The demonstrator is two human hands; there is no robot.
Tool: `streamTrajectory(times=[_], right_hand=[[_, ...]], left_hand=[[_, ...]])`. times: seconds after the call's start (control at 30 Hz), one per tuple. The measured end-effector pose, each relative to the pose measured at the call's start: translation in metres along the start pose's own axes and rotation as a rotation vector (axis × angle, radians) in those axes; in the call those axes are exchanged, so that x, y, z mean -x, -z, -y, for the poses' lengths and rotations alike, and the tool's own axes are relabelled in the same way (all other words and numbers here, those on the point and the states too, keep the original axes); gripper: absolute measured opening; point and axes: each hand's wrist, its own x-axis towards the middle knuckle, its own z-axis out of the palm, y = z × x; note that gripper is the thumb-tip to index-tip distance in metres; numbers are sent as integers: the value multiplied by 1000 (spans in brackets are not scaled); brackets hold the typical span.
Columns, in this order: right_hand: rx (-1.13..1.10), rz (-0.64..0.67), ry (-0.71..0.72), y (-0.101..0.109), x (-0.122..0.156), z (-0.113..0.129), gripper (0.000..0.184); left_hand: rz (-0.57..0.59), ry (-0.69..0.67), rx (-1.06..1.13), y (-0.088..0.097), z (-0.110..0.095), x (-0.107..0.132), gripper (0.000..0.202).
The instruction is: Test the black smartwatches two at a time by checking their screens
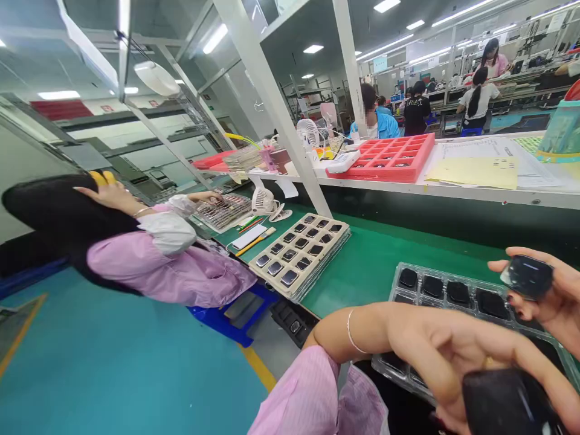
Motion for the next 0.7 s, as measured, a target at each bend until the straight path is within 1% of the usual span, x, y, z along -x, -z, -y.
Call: streamTrajectory(times=[0.03, 0.07, 0.1, 0.17, 0.2, 0.27, 0.33, 0.37, 0.43, 0.5, 0.63, 0.7], right_hand=[[-64, -16, -45, -5, -4, 0, 38], [-121, -9, -86, -8, -8, 0, 36], [-149, 9, -110, -10, -13, -1, 36], [-90, 50, -91, -9, -21, -6, 41], [-32, 63, -63, -8, -25, -8, 44], [94, 80, -5, -6, -30, -14, 47], [184, 95, 37, -6, -32, -18, 46], [209, 99, 46, -7, -32, -18, 45], [229, 102, 50, -9, -31, -18, 47], [237, 107, 54, -10, -30, -16, 46], [269, 106, 87, -12, -30, -16, 36], [262, 112, 86, -13, -27, -13, 37]], left_hand=[[-8, -33, -14, 9, -2, -1, 63], [-55, -91, -37, 20, -2, -3, 64], [-145, -168, -65, 31, -1, -5, 65], [-368, -284, -127, 52, 4, -8, 68], [-477, -304, -162, 61, 8, -10, 68], [-667, -301, -247, 75, 16, -14, 58], [-799, -299, -326, 82, 21, -17, 46], [-835, -302, -350, 83, 23, -19, 43], [-853, -310, -365, 83, 24, -21, 44], [-850, -319, -369, 83, 24, -23, 44], [-837, -318, -391, 86, 24, -26, 33], [-819, -311, -372, 85, 22, -25, 36]])
